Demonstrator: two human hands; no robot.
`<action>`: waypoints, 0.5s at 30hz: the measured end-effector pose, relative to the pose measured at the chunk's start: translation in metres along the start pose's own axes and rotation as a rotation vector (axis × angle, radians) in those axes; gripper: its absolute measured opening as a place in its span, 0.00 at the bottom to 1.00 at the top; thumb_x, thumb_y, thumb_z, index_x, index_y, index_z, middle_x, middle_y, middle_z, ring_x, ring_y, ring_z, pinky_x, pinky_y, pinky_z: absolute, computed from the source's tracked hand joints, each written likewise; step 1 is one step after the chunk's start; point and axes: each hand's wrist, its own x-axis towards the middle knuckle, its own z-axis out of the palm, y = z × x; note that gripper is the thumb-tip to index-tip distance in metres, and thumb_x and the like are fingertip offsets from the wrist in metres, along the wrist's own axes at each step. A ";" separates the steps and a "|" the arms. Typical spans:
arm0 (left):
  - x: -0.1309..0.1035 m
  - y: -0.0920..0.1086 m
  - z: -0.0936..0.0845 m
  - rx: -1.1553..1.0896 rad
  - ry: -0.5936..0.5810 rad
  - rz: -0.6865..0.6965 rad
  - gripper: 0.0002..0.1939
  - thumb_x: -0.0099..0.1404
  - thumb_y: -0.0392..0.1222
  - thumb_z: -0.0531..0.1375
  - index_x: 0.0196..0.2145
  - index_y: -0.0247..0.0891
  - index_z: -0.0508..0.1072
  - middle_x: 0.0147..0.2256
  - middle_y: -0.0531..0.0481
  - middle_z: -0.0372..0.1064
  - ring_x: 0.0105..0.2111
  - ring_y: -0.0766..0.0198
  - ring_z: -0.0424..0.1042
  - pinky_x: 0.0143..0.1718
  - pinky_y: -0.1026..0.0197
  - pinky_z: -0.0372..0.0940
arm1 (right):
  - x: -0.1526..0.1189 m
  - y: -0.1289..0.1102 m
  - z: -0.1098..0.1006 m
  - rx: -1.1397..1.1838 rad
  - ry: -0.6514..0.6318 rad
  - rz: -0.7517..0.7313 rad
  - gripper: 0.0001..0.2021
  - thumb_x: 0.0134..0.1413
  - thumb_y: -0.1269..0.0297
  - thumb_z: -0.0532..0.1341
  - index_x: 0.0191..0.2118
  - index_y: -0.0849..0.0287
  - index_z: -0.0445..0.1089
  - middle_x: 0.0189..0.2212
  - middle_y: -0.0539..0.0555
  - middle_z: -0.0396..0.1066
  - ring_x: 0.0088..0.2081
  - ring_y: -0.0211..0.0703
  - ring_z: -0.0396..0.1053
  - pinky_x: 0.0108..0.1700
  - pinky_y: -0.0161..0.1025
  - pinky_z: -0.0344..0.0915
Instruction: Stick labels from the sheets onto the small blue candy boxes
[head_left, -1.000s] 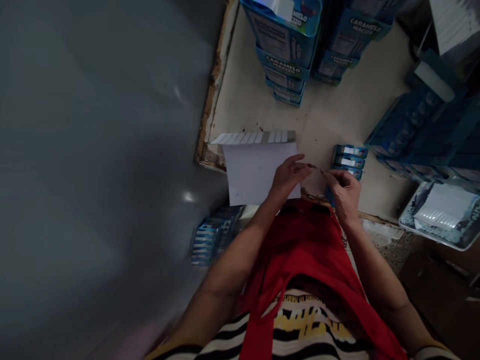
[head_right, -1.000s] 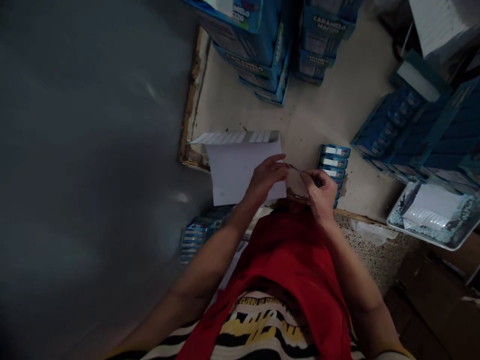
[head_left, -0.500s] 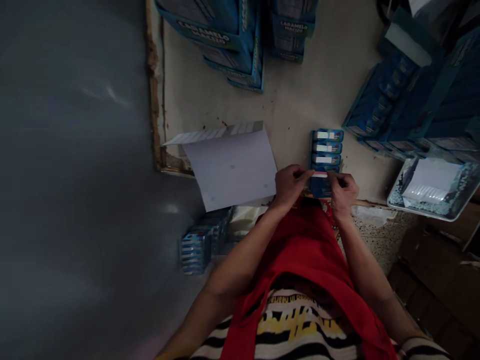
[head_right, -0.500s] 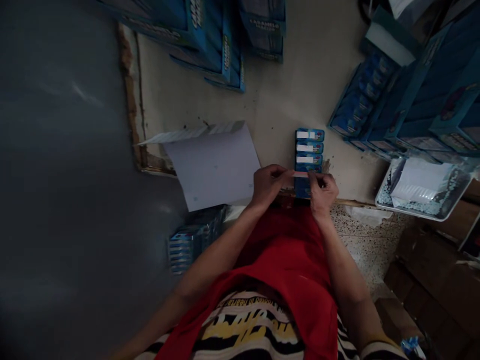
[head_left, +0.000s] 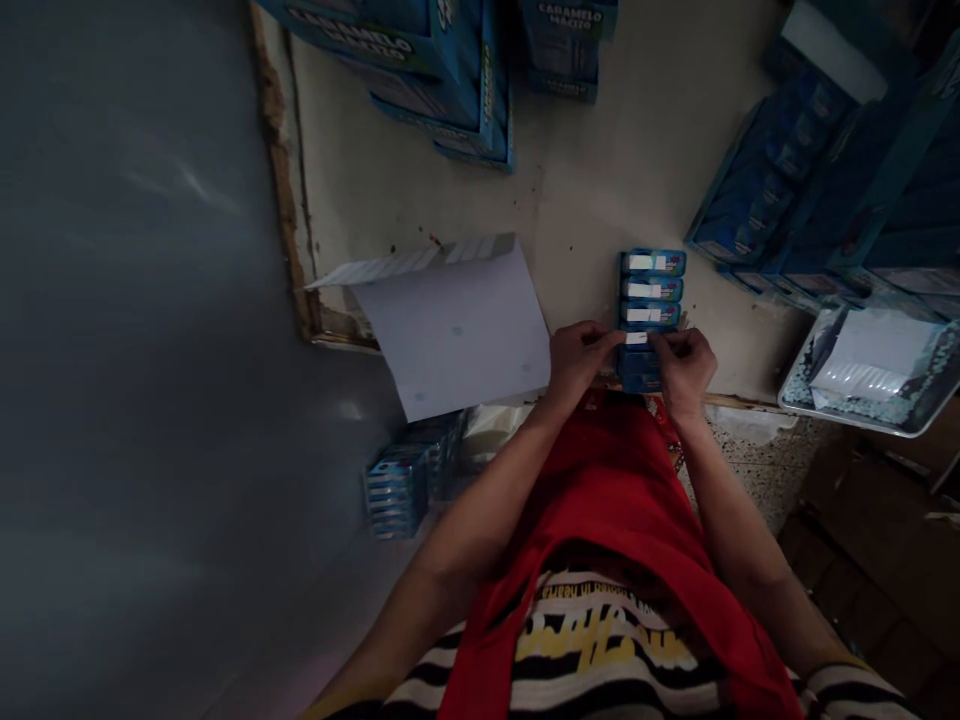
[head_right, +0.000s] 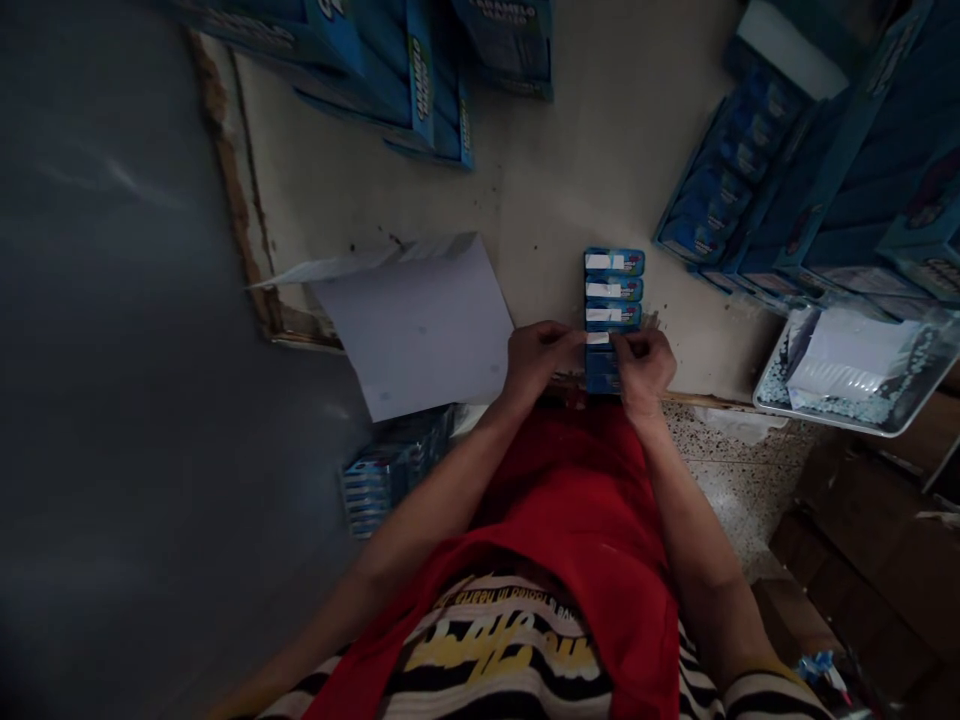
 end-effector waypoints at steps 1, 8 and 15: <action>0.005 -0.003 0.003 -0.056 -0.014 -0.060 0.12 0.58 0.50 0.73 0.29 0.40 0.81 0.28 0.52 0.77 0.33 0.60 0.75 0.36 0.60 0.67 | 0.003 0.001 -0.001 -0.009 0.011 0.043 0.19 0.44 0.48 0.74 0.28 0.54 0.68 0.24 0.45 0.68 0.27 0.39 0.63 0.34 0.39 0.61; 0.015 -0.022 0.048 -0.386 0.053 -0.393 0.10 0.57 0.44 0.72 0.32 0.40 0.76 0.24 0.55 0.72 0.24 0.67 0.69 0.26 0.63 0.63 | 0.015 0.009 -0.004 0.253 -0.140 0.146 0.27 0.38 0.45 0.75 0.35 0.53 0.62 0.26 0.40 0.61 0.28 0.37 0.61 0.33 0.37 0.60; 0.018 0.037 -0.086 0.319 0.275 0.304 0.08 0.74 0.46 0.60 0.45 0.45 0.79 0.48 0.45 0.79 0.52 0.52 0.75 0.54 0.52 0.68 | 0.022 -0.011 -0.043 0.009 -0.274 0.058 0.26 0.48 0.42 0.69 0.46 0.53 0.68 0.27 0.48 0.72 0.29 0.47 0.69 0.36 0.44 0.62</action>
